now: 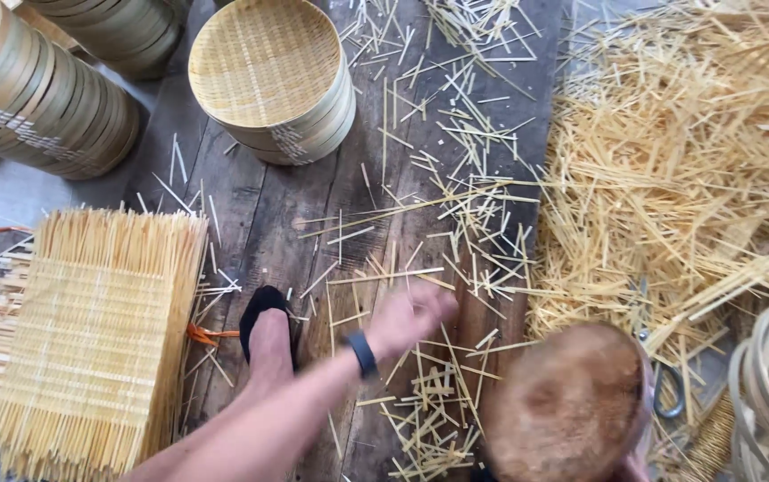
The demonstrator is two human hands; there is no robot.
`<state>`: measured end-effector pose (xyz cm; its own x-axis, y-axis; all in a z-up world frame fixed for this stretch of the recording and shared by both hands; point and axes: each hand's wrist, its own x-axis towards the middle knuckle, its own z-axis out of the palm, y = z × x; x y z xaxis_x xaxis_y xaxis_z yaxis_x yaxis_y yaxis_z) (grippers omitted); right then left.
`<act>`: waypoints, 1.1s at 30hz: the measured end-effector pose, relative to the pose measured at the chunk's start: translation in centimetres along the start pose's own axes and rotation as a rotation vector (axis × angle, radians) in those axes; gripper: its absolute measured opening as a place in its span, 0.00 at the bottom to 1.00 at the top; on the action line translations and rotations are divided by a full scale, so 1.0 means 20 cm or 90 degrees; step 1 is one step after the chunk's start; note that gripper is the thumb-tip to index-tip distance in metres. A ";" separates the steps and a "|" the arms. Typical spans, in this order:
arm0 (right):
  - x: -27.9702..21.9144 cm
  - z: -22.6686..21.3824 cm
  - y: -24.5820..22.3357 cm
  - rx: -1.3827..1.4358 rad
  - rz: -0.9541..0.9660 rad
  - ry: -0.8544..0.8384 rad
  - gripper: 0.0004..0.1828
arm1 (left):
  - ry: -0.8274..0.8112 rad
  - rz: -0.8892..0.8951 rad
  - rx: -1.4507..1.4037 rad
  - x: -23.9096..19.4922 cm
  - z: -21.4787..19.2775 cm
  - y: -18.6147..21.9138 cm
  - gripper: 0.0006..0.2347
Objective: The person sits on the floor of a bamboo workshop and assembles round woven bamboo baskets. They trim excess bamboo strips from a woven mat with scissors, press the mat into a round wooden mold, fit a bent bamboo rim ring around the mat edge, and place the finished basket onto a stack of completed baskets.
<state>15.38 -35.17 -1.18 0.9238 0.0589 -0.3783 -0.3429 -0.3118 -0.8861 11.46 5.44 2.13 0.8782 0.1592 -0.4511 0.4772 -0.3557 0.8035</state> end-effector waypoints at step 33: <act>-0.12 0.38 0.14 0.130 0.027 -0.035 0.10 | 0.275 -0.622 0.386 -1.14 -1.29 -0.98 0.31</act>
<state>10.96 -28.94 -4.87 0.8992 0.1036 -0.4252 -0.4136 -0.1163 -0.9030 -17.16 32.59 6.72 0.1544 0.8501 -0.5034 0.9495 -0.2685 -0.1624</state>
